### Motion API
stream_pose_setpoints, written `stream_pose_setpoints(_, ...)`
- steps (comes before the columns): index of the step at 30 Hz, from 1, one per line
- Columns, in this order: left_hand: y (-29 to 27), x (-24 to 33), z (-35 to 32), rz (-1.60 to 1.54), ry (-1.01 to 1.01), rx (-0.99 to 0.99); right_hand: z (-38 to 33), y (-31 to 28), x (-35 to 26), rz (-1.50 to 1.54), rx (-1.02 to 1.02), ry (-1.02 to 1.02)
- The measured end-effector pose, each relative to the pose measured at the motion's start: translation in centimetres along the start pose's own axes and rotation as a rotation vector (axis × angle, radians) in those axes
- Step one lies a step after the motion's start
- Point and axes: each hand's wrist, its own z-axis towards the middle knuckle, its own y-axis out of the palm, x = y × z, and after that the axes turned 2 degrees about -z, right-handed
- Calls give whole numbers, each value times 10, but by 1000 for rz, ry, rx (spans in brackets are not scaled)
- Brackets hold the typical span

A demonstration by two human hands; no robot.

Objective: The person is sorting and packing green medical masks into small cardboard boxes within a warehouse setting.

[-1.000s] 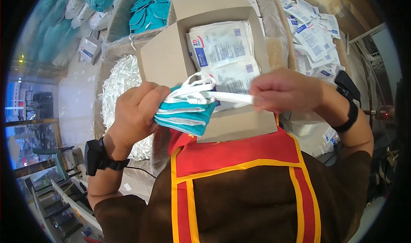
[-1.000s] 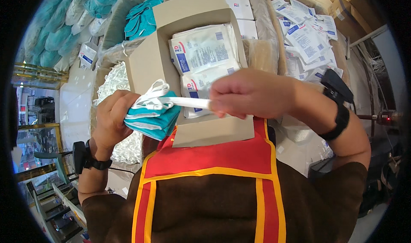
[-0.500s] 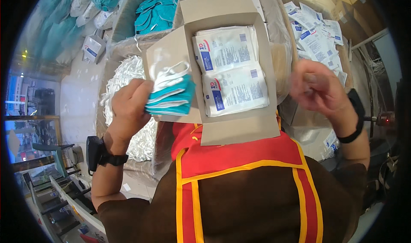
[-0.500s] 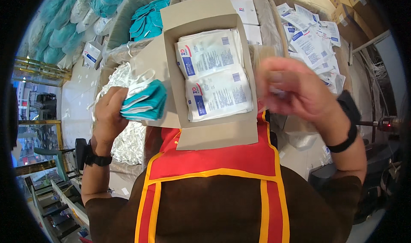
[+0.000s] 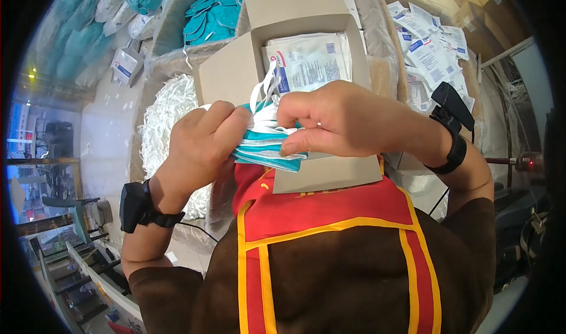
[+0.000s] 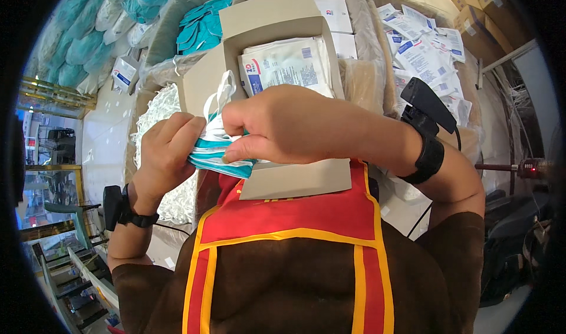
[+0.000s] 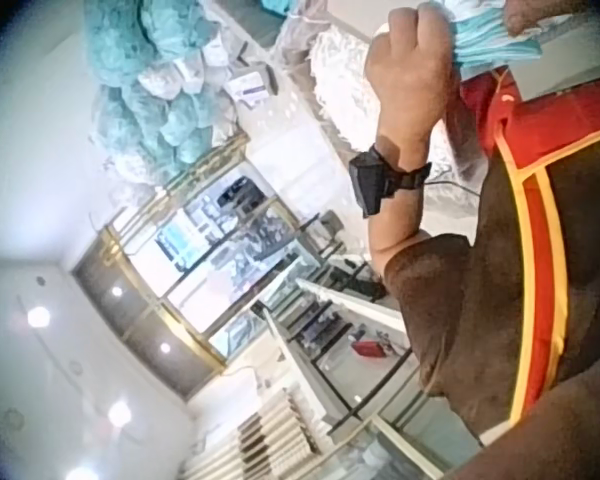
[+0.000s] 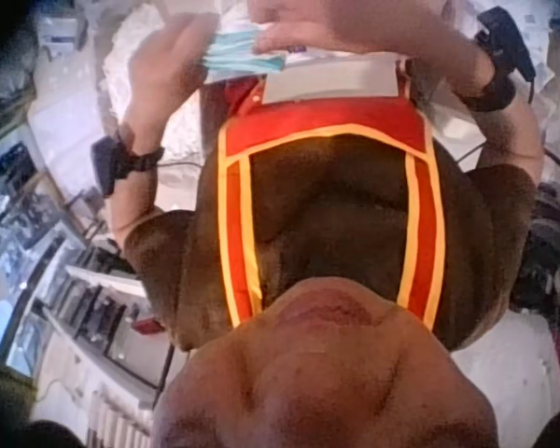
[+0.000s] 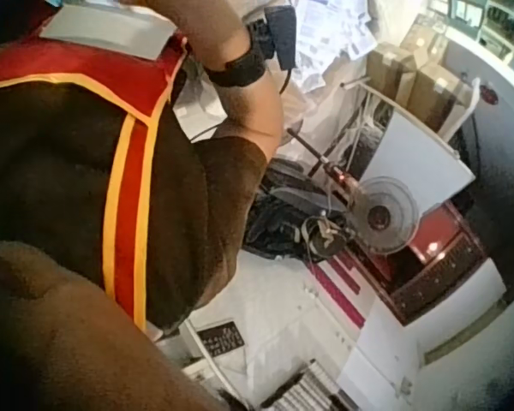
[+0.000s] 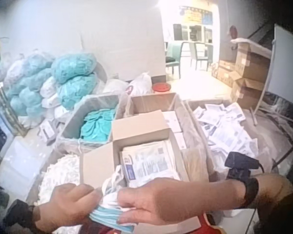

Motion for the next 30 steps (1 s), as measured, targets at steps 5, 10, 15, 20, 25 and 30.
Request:
stream_pose_setpoints(5, 2, -5, 0, -73, 30, 17, -7, 1, 4, -76, 74, -101)
stream_pose_setpoints(10, 5, -39, -32, -94, -145, 8, -53, -15, 7, -71, 55, 40)
stream_pose_setpoints(15, 10, -65, -56, -6, -245, -24, -97, -30, -8, -51, 31, 222)
stream_pose_setpoints(20, 14, -71, -47, -3, -237, -15, -110, -38, -16, -186, 15, 213)
stream_pose_setpoints(25, 14, -103, -76, 63, -410, -85, -129, -39, -19, -281, 94, 194)
stream_pose_setpoints(30, -6, -152, -152, -62, -823, 272, -182, -64, -11, 222, 526, 412)
